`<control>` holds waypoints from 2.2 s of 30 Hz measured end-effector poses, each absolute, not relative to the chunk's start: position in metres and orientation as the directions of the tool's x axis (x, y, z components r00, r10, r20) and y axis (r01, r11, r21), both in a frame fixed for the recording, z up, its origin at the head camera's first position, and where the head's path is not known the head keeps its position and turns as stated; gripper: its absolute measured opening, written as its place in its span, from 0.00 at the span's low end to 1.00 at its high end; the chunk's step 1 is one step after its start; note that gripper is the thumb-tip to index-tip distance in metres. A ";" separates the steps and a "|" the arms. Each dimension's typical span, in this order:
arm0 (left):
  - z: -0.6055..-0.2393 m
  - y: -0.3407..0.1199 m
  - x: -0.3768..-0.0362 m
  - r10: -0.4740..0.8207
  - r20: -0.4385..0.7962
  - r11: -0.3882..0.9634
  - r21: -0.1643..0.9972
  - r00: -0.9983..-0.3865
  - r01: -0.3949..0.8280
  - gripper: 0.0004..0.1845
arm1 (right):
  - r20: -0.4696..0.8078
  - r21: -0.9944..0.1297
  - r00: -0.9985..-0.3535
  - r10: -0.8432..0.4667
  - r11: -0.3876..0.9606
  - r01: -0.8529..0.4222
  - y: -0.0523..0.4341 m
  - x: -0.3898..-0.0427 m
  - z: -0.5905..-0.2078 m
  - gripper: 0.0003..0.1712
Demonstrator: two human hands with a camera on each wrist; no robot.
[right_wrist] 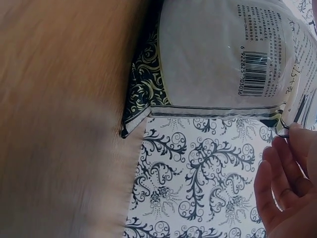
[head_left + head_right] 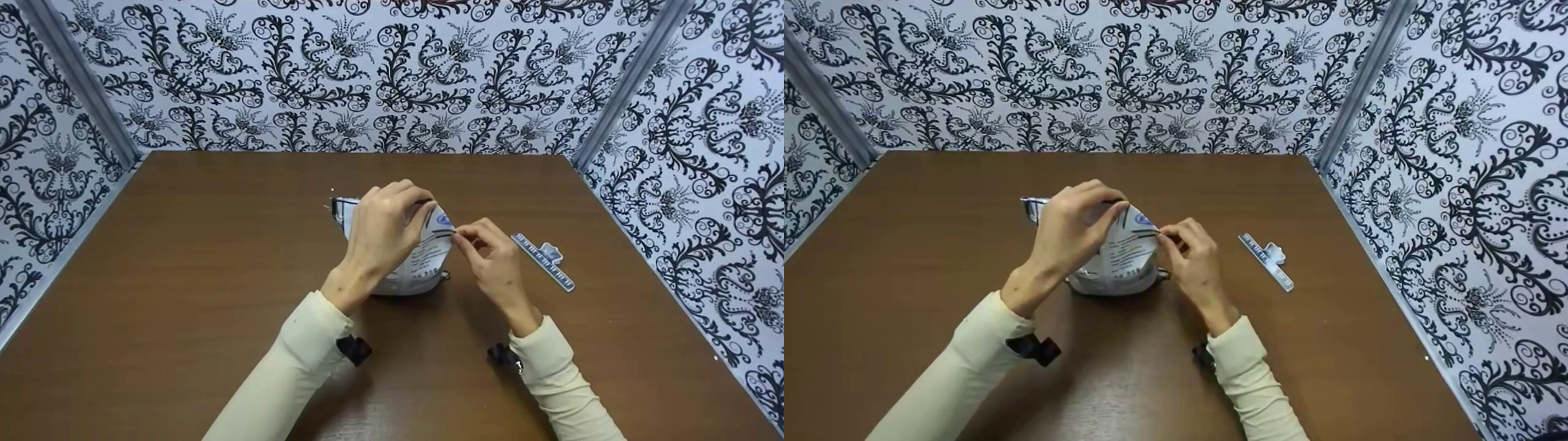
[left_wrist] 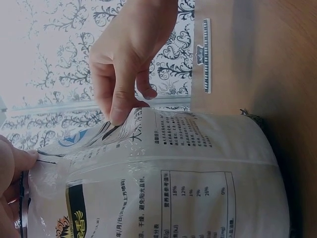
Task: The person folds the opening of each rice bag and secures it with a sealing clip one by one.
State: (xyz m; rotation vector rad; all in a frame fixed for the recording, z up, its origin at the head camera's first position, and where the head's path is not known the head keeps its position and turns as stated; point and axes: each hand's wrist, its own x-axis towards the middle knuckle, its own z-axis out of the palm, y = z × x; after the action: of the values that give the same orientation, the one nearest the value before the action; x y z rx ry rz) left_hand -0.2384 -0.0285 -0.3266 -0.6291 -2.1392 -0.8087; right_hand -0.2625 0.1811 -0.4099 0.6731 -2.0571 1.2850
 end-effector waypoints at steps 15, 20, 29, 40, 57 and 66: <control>-0.325 -0.031 -0.238 0.199 0.756 0.672 0.358 -0.624 0.648 0.06 | 0.693 -0.627 -0.716 -0.087 0.419 -0.657 0.183 -0.261 -0.413 0.02; -0.322 -0.032 -0.237 0.230 0.737 0.676 0.348 -0.635 0.649 0.07 | 0.701 -0.621 -0.707 -0.092 0.407 -0.669 0.183 -0.261 -0.413 0.03; -0.317 -0.035 -0.234 0.290 0.711 0.725 0.273 -0.640 0.633 0.10 | 0.698 -0.638 -0.713 -0.073 0.389 -0.665 0.182 -0.260 -0.412 0.02; -0.316 -0.038 -0.230 0.281 0.664 0.791 0.249 -0.693 0.559 0.15 | 0.688 -0.647 -0.722 -0.073 0.391 -0.655 0.182 -0.260 -0.412 0.02; -0.319 -0.037 -0.232 0.254 0.682 0.789 0.264 -0.686 0.555 0.10 | 0.690 -0.634 -0.718 -0.090 0.404 -0.660 0.183 -0.262 -0.413 0.03; -0.321 -0.036 -0.232 0.245 0.704 0.793 0.250 -0.667 0.555 0.09 | 0.720 -0.590 -0.683 -0.123 0.410 -0.695 0.185 -0.262 -0.413 0.04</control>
State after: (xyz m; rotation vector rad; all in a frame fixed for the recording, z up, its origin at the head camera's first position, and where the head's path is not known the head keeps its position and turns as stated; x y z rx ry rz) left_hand -0.2323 -0.0357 -0.3211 -0.5887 -2.3005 -0.5944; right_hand -0.2623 0.1849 -0.4135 0.6927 -2.0811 1.2642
